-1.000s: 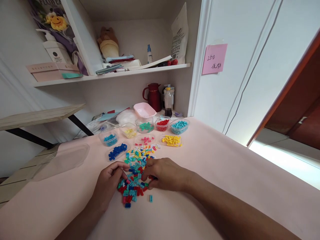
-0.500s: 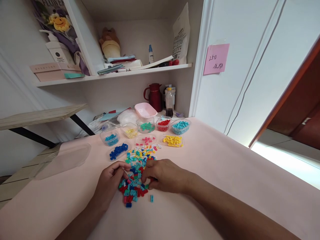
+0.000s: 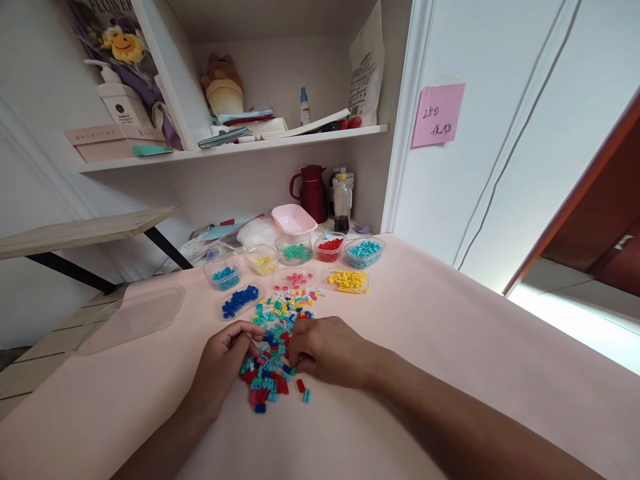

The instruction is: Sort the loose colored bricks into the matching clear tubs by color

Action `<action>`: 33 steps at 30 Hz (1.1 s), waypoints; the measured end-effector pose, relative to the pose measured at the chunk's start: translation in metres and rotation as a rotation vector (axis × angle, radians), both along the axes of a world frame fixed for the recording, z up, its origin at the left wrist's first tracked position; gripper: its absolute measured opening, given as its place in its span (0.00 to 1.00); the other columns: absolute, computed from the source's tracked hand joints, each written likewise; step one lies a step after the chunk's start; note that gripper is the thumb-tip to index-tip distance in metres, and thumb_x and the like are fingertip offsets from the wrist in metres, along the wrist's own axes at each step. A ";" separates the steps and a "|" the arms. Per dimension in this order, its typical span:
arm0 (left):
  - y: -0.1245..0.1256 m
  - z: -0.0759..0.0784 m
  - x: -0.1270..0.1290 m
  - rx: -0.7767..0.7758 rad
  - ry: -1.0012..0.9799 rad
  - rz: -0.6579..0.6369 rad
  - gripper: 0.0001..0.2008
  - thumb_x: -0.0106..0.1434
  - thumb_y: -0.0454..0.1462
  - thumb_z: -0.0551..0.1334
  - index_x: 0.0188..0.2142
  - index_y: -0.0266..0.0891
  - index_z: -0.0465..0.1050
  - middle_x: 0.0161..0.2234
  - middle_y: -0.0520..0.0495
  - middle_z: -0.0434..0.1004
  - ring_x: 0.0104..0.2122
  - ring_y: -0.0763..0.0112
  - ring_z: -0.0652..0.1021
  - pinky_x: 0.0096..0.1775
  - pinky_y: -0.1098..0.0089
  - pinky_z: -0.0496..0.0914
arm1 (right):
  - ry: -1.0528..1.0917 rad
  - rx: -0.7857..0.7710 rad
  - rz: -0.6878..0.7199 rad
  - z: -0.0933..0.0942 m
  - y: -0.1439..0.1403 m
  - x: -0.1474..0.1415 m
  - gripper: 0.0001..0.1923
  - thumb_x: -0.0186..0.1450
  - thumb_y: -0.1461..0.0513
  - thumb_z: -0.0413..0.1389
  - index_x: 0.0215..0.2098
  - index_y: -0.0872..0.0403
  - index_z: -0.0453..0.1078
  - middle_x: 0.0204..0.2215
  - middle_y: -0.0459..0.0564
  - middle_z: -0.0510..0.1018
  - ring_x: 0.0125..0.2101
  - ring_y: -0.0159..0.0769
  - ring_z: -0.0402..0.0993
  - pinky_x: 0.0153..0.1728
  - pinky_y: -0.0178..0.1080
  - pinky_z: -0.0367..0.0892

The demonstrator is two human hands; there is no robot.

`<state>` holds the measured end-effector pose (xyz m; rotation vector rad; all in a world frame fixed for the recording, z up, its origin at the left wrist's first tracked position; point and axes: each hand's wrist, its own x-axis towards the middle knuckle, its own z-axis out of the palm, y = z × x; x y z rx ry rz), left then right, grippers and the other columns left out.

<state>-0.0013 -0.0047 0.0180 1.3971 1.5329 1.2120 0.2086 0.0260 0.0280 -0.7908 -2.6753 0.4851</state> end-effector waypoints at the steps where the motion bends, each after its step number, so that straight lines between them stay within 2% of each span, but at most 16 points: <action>1: 0.000 -0.001 0.000 -0.005 0.008 0.001 0.10 0.54 0.36 0.55 0.32 0.38 0.75 0.24 0.51 0.76 0.24 0.71 0.75 0.26 0.74 0.65 | 0.013 -0.012 -0.010 0.000 0.001 0.000 0.11 0.59 0.69 0.54 0.35 0.49 0.75 0.36 0.44 0.77 0.34 0.31 0.72 0.35 0.33 0.63; 4: 0.001 -0.004 -0.002 -0.031 0.037 -0.004 0.11 0.55 0.36 0.55 0.33 0.39 0.75 0.23 0.52 0.75 0.24 0.71 0.75 0.26 0.74 0.64 | 0.091 -0.065 -0.032 0.004 0.006 0.004 0.08 0.58 0.68 0.56 0.34 0.51 0.74 0.36 0.46 0.77 0.35 0.32 0.71 0.36 0.34 0.63; 6: 0.001 -0.006 -0.004 -0.042 0.051 -0.008 0.12 0.55 0.37 0.54 0.34 0.40 0.75 0.23 0.52 0.75 0.24 0.71 0.74 0.26 0.74 0.64 | 0.211 -0.177 -0.058 0.008 0.010 0.008 0.05 0.58 0.66 0.57 0.33 0.52 0.73 0.34 0.47 0.76 0.34 0.33 0.71 0.35 0.34 0.64; 8: 0.002 -0.008 -0.005 -0.045 0.060 -0.007 0.11 0.56 0.37 0.54 0.34 0.40 0.75 0.23 0.52 0.75 0.24 0.71 0.74 0.26 0.74 0.64 | 0.388 -0.403 -0.112 0.011 0.015 0.012 0.02 0.60 0.63 0.58 0.33 0.54 0.71 0.29 0.46 0.76 0.30 0.32 0.71 0.31 0.33 0.65; 12: 0.002 -0.006 -0.005 -0.026 0.044 -0.017 0.11 0.57 0.38 0.54 0.33 0.39 0.74 0.26 0.51 0.75 0.24 0.71 0.75 0.27 0.73 0.65 | 0.761 -0.890 -0.214 0.010 0.024 0.017 0.10 0.59 0.58 0.60 0.34 0.54 0.65 0.24 0.43 0.74 0.23 0.29 0.72 0.24 0.31 0.65; 16: 0.003 -0.005 -0.005 0.002 0.041 -0.012 0.11 0.57 0.39 0.55 0.32 0.38 0.74 0.24 0.51 0.74 0.25 0.70 0.75 0.29 0.72 0.67 | 0.943 -1.178 -0.253 0.001 0.030 0.015 0.15 0.57 0.58 0.63 0.36 0.54 0.62 0.29 0.46 0.77 0.26 0.31 0.76 0.20 0.30 0.68; 19: 0.004 -0.006 -0.005 0.004 0.052 -0.013 0.12 0.57 0.40 0.55 0.32 0.38 0.74 0.22 0.51 0.73 0.25 0.69 0.75 0.28 0.72 0.67 | 0.991 -1.289 -0.273 -0.004 0.032 0.012 0.14 0.60 0.60 0.61 0.39 0.54 0.63 0.33 0.49 0.78 0.30 0.32 0.78 0.23 0.30 0.71; 23: 0.004 -0.007 -0.006 0.014 0.045 -0.008 0.12 0.57 0.41 0.56 0.33 0.38 0.75 0.23 0.50 0.75 0.24 0.69 0.75 0.28 0.71 0.67 | 1.024 -1.311 -0.239 -0.004 0.032 0.010 0.12 0.61 0.62 0.60 0.41 0.56 0.66 0.33 0.50 0.77 0.32 0.32 0.78 0.29 0.33 0.74; 28: 0.003 -0.004 -0.005 0.002 0.031 0.009 0.12 0.55 0.40 0.57 0.34 0.38 0.76 0.26 0.49 0.77 0.24 0.69 0.75 0.26 0.71 0.67 | 0.990 -1.236 -0.236 -0.006 0.031 0.009 0.11 0.62 0.58 0.59 0.39 0.57 0.69 0.34 0.51 0.77 0.33 0.32 0.76 0.32 0.35 0.72; 30: 0.003 -0.003 -0.004 0.001 0.032 0.011 0.12 0.55 0.40 0.57 0.33 0.38 0.76 0.26 0.49 0.77 0.24 0.69 0.75 0.27 0.72 0.67 | 0.928 -1.126 -0.274 -0.005 0.031 0.010 0.11 0.63 0.56 0.58 0.38 0.56 0.69 0.34 0.50 0.77 0.31 0.31 0.75 0.30 0.33 0.70; 33: 0.002 -0.002 -0.003 0.008 0.034 0.011 0.12 0.55 0.40 0.56 0.32 0.38 0.77 0.24 0.50 0.77 0.24 0.69 0.76 0.28 0.72 0.67 | 0.718 -0.823 -0.337 0.000 0.031 0.015 0.09 0.65 0.57 0.53 0.35 0.55 0.70 0.31 0.48 0.77 0.28 0.30 0.73 0.27 0.32 0.66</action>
